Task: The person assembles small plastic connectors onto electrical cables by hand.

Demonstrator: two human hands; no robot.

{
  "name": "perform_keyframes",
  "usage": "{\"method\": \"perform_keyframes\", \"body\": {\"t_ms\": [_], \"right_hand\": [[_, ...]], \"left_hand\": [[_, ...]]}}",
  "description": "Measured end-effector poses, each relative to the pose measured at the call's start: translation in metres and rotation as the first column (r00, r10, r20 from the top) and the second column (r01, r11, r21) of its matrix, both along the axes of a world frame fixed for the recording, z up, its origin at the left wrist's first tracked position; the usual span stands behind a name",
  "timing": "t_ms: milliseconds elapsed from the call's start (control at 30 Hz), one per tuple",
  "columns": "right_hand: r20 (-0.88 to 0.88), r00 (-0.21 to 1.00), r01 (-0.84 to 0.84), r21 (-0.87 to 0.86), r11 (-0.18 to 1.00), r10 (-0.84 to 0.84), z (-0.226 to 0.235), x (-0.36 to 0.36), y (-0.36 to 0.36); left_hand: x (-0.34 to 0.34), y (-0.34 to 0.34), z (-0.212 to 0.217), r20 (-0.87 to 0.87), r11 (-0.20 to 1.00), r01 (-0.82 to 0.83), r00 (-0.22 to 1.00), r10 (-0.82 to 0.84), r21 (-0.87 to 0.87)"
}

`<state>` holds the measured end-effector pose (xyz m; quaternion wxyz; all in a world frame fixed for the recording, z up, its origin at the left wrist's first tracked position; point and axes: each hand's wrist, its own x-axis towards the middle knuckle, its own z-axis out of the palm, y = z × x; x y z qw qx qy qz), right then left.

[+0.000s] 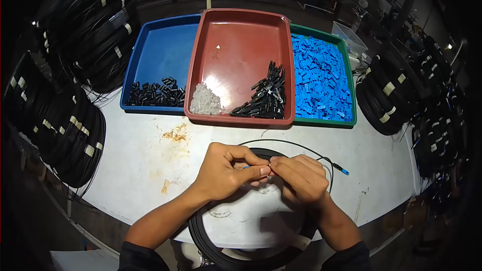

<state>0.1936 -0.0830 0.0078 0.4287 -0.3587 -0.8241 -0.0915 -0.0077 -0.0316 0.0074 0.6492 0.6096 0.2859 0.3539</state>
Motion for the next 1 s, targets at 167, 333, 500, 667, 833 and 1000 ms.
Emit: {"method": "perform_keyframes", "body": {"t_ms": [167,333,500,667,833,1000], "right_hand": [[-0.038,0.998,-0.041,0.030,0.999,0.042,-0.003,0.003,0.003],[-0.049,0.999,-0.013,0.033,0.999,0.014,-0.004,0.004,0.005],[-0.034,0.999,0.000,0.047,0.999,0.001,0.000,0.002,0.003],[-0.285,0.958,-0.052,-0.309,0.950,-0.041,-0.002,0.002,-0.008],[-0.527,0.846,-0.329,-0.638,0.696,-0.082,-0.002,0.001,-0.005],[-0.051,0.998,-0.046,-0.015,0.999,0.045,-0.007,0.004,0.003]], "left_hand": [[-0.002,0.003,-0.005,0.001,0.989,0.010,1.000,-0.010,0.148],[0.003,0.001,0.003,-0.084,0.923,-0.070,0.990,0.109,0.379],[0.007,-0.001,-0.001,-0.057,0.885,-0.100,0.988,0.141,0.454],[-0.001,0.002,0.000,-0.011,0.065,-0.003,0.980,0.199,0.998],[-0.011,0.016,-0.004,0.000,-0.073,0.013,0.983,0.184,0.997],[0.000,0.005,-0.006,-0.018,0.759,-0.138,0.981,0.193,0.636]]}}
